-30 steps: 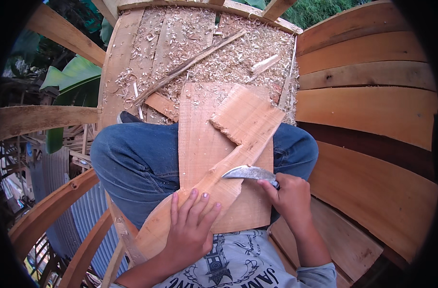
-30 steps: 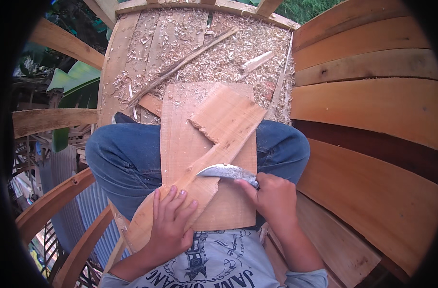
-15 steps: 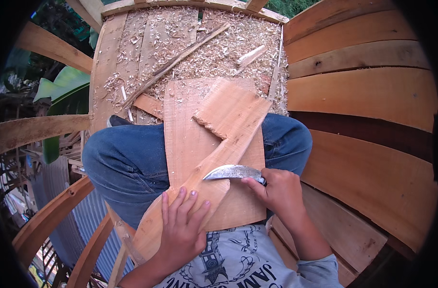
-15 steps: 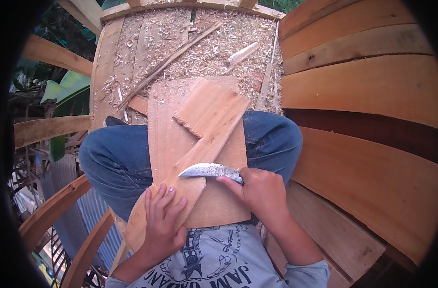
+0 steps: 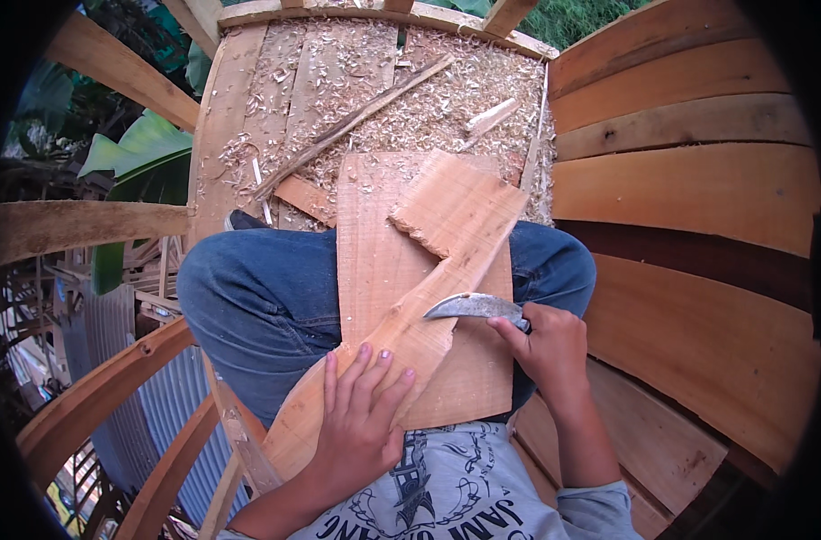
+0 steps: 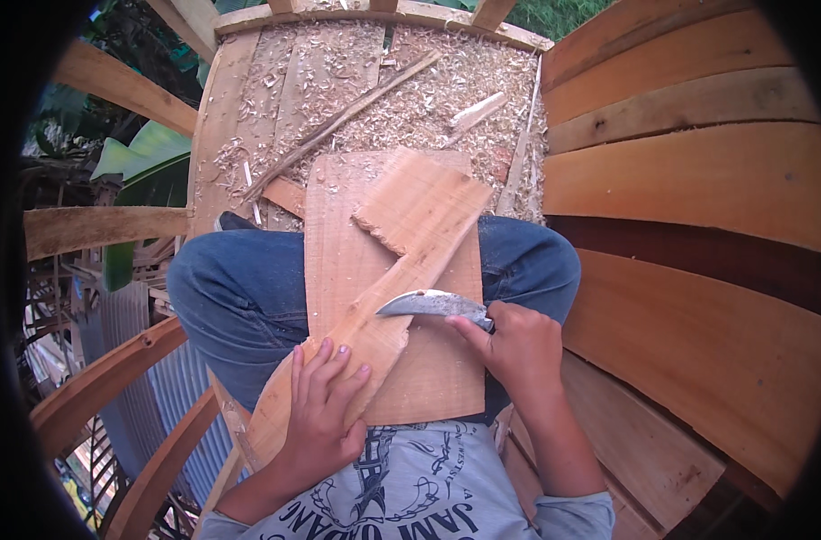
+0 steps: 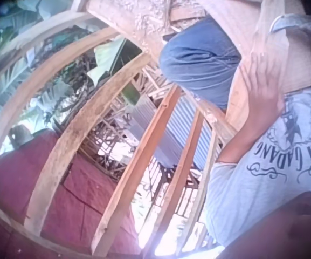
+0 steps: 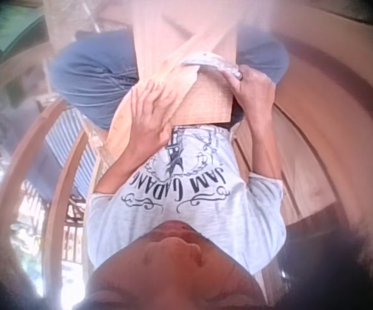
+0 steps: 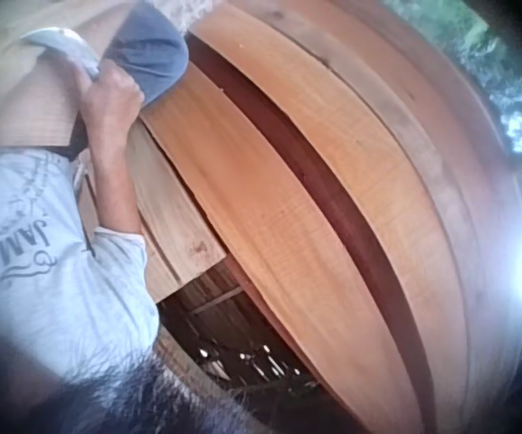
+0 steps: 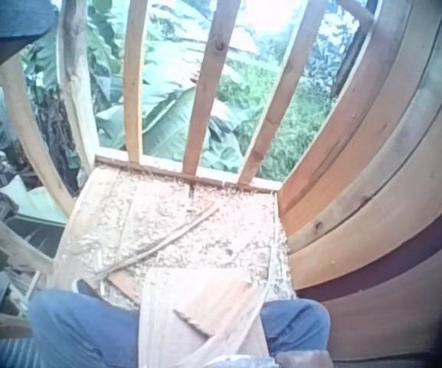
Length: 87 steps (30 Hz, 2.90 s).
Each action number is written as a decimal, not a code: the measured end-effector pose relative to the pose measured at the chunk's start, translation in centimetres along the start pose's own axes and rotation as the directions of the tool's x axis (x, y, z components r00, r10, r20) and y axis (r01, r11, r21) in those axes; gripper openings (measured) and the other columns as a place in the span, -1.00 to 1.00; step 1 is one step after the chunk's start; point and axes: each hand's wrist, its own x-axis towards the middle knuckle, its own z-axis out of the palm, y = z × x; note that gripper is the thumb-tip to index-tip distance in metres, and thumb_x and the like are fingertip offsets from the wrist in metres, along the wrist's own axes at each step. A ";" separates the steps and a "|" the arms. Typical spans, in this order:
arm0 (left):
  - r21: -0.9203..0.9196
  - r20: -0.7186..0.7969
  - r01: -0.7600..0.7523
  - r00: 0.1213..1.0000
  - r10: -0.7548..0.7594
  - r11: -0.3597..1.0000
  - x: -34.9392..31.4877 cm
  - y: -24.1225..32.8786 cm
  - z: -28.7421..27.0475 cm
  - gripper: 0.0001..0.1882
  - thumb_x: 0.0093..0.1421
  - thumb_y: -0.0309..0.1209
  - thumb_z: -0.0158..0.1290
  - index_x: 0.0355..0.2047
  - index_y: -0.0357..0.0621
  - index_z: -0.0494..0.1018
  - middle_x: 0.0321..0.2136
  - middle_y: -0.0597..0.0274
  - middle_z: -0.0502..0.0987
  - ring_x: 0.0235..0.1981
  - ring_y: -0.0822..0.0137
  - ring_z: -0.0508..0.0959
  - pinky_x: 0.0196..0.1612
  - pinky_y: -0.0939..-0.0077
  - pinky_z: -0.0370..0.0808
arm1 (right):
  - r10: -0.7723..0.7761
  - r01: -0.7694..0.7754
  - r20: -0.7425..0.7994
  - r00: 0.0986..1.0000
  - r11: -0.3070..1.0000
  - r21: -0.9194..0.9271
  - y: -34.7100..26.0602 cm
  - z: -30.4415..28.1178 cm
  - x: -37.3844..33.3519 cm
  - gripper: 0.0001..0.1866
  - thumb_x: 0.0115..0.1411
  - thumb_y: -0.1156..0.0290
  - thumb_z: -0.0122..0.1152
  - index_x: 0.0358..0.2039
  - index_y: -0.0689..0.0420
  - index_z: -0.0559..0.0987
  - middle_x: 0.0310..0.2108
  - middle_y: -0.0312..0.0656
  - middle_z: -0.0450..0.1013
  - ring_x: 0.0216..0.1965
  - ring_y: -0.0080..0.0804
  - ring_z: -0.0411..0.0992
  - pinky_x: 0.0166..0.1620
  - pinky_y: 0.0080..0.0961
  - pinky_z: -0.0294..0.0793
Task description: The person sits cross-legged on a wooden platform and uses a curved knife to carve a rectangular piece of wood. They repeatedly shave thin layers from the wood's surface, creating a pile of wood shavings on the platform.
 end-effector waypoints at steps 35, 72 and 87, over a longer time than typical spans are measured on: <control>-0.065 -0.035 0.000 0.999 -0.003 0.998 -0.6 0.2 -0.4 -0.38 -0.22 -0.62 0.03 -0.02 -0.22 0.36 0.11 -0.22 0.26 0.29 -0.26 0.14 0.32 -0.28 -0.16 | 0.032 -0.027 -0.023 0.999 0.977 0.211 0.1 1.1 1.4 -0.32 0.07 -0.28 0.14 -0.66 0.19 0.56 -0.68 0.00 0.46 -0.58 -0.08 0.51 -0.50 -0.23 0.46; -0.446 -0.108 0.032 0.990 -0.090 0.894 -1.5 -1.4 -2.3 -0.32 -0.29 -0.61 0.01 0.00 -0.21 0.36 0.13 -0.08 0.26 0.30 -0.07 0.17 0.35 0.07 0.01 | -0.132 0.291 -0.285 0.949 0.712 0.639 -1.5 2.1 -0.8 -0.78 0.15 0.33 0.27 -0.26 0.19 0.52 -0.51 -0.13 0.44 -0.55 -0.17 0.49 -0.49 -0.35 0.47; -0.352 -0.112 0.004 0.993 -0.046 0.936 -1.5 -1.5 -1.9 -0.33 -0.30 -0.62 0.00 -0.02 -0.21 0.36 0.13 -0.11 0.26 0.29 -0.13 0.17 0.35 -0.01 -0.01 | -0.226 0.373 -0.315 0.922 0.743 0.557 -1.5 1.8 -0.4 -0.81 0.17 0.35 0.22 -0.30 0.21 0.52 -0.49 -0.08 0.46 -0.53 -0.10 0.49 -0.48 -0.32 0.46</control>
